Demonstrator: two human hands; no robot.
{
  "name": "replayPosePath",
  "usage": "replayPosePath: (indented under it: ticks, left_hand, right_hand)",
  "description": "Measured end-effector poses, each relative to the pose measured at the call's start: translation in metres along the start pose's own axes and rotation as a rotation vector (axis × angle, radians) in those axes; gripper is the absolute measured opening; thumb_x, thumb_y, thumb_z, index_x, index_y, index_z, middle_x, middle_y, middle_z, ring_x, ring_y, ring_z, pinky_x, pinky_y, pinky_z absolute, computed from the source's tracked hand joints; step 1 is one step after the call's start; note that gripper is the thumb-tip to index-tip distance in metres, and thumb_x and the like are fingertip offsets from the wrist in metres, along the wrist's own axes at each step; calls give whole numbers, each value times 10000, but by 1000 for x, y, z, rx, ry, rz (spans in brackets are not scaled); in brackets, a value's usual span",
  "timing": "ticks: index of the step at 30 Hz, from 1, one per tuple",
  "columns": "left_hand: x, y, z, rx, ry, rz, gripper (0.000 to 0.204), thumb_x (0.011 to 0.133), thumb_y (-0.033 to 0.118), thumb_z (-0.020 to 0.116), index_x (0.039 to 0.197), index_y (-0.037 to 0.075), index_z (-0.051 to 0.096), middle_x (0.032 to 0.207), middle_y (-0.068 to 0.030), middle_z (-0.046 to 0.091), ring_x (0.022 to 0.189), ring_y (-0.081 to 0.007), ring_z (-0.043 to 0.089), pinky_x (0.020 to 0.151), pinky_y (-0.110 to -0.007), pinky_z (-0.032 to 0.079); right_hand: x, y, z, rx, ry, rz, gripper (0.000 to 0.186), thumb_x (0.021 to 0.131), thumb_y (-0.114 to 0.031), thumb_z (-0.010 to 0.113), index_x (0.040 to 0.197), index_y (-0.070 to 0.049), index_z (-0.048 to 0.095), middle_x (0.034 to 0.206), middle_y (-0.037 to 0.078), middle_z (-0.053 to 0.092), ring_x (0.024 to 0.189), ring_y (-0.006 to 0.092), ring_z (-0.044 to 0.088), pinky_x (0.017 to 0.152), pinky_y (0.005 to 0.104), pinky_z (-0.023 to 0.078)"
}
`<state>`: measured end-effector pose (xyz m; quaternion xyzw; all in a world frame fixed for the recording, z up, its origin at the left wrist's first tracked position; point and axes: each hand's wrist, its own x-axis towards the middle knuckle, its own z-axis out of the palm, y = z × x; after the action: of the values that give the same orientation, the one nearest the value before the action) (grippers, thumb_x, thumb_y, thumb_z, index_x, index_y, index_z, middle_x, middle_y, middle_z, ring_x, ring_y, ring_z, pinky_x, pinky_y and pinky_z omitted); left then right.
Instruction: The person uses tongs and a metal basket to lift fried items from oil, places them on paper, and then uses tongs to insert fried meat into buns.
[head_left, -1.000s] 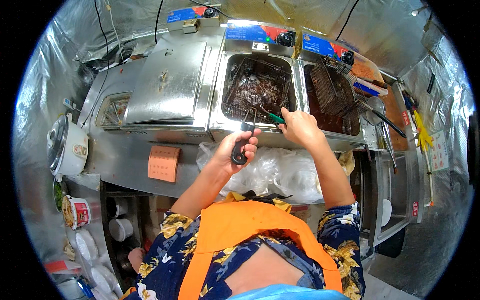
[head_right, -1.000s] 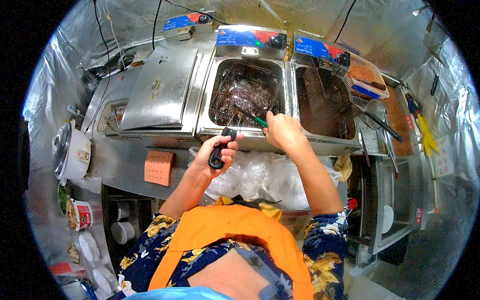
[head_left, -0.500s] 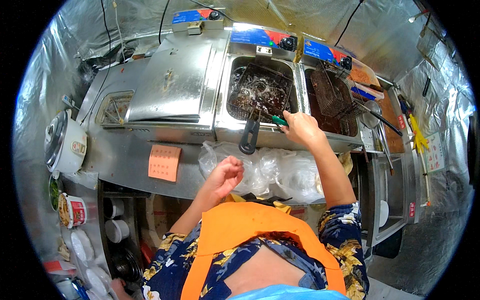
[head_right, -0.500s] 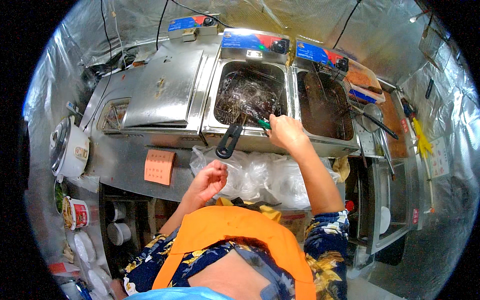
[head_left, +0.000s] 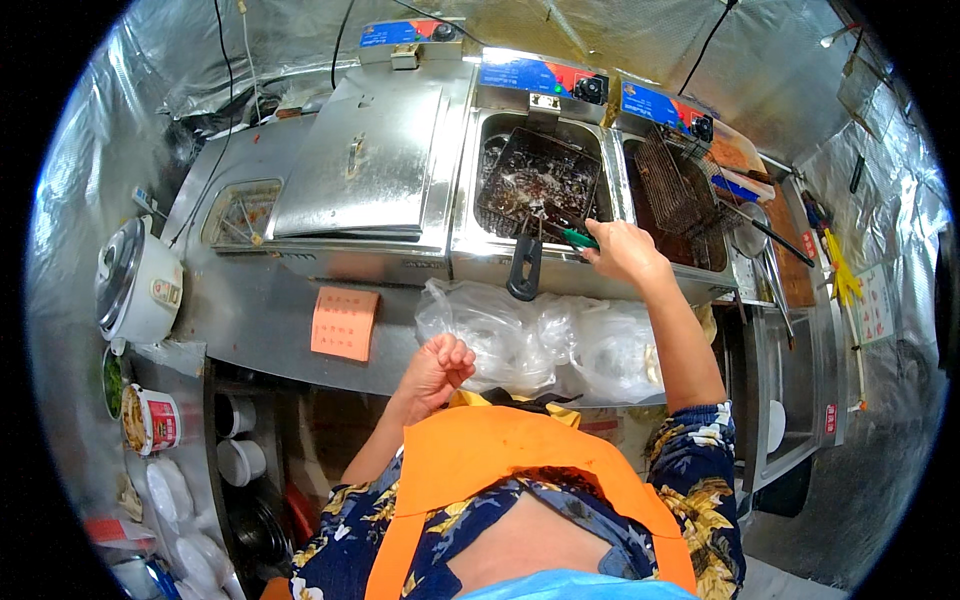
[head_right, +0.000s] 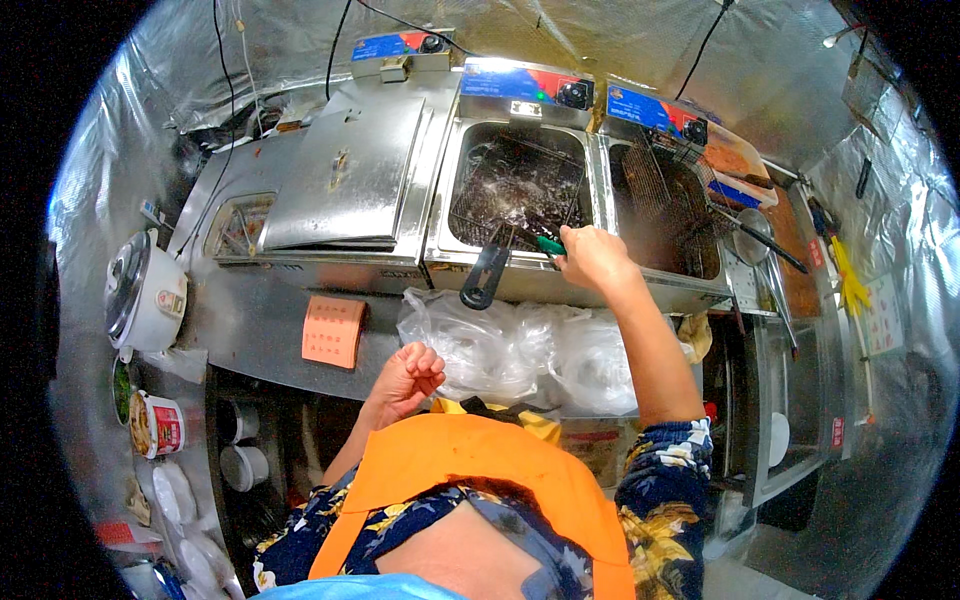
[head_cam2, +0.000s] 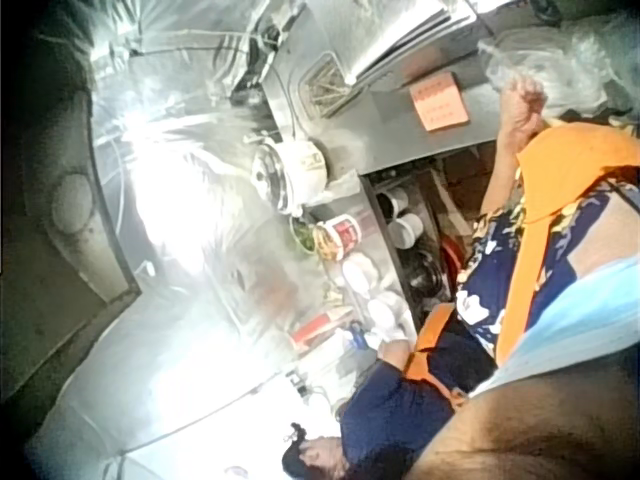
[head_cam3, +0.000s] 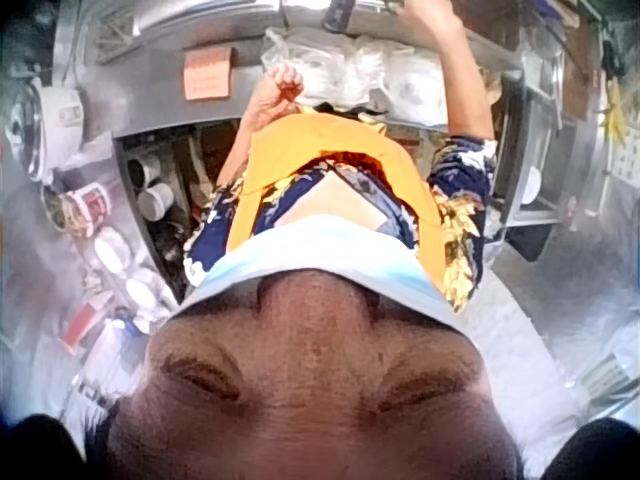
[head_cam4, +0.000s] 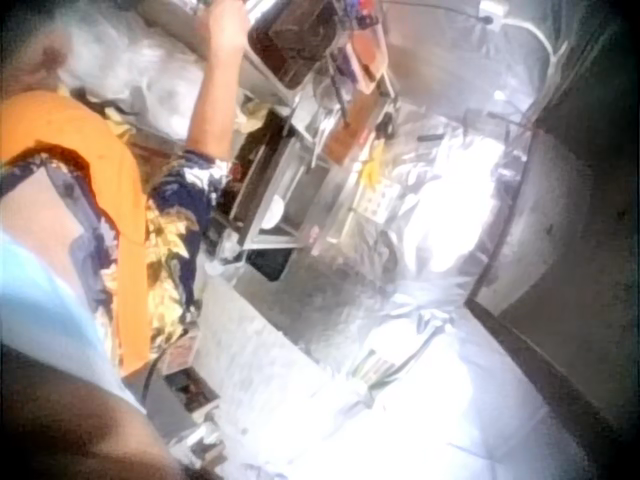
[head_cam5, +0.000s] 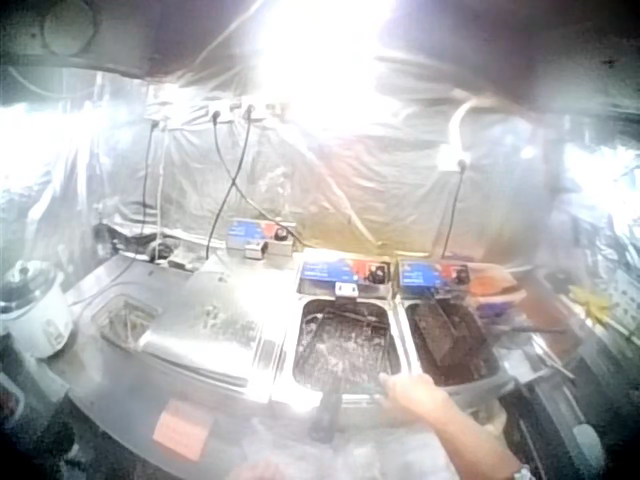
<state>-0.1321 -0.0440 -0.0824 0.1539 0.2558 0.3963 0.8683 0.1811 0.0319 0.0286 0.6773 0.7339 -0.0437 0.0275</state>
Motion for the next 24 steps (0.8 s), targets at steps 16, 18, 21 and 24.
replayPosePath:
  ticks: [16, 18, 21, 24]
  left_hand:
    - [-7, 4, -6, 90, 104, -19, 212, 850, 16, 645, 771, 109, 473, 797, -20, 572, 783, -129, 604, 651, -230, 522]
    - [-6, 1, -9, 49, 151, -14, 163, 868, 71, 651, 799, 103, 507, 824, -27, 592, 774, -125, 608, 657, -228, 524]
    - [-5, -1, -8, 38, 101, -32, 148, 883, 141, 650, 813, 109, 524, 824, -20, 595, 746, -114, 602, 669, -228, 526]
    - [-5, -3, 1, 90, 173, -42, 116, 897, 178, 637, 855, 106, 556, 774, 5, 593, 719, -110, 593, 656, -232, 519]
  right_hand:
    - [5, 3, -4, -2, -32, -4, 290, 815, -281, 644, 957, -34, 592, 864, 184, 665, 864, 360, 644, 741, 462, 521]
    - [5, 4, -4, -2, -26, -14, 291, 815, -281, 646, 954, -31, 593, 865, 184, 665, 867, 360, 644, 743, 458, 522]
    - [6, 5, -4, -13, -46, -23, 292, 814, -280, 650, 955, -30, 595, 862, 184, 665, 867, 359, 644, 744, 456, 524]
    - [5, 0, -8, 1, -54, -15, 291, 814, -280, 654, 947, -28, 595, 863, 181, 664, 868, 357, 644, 748, 458, 523]
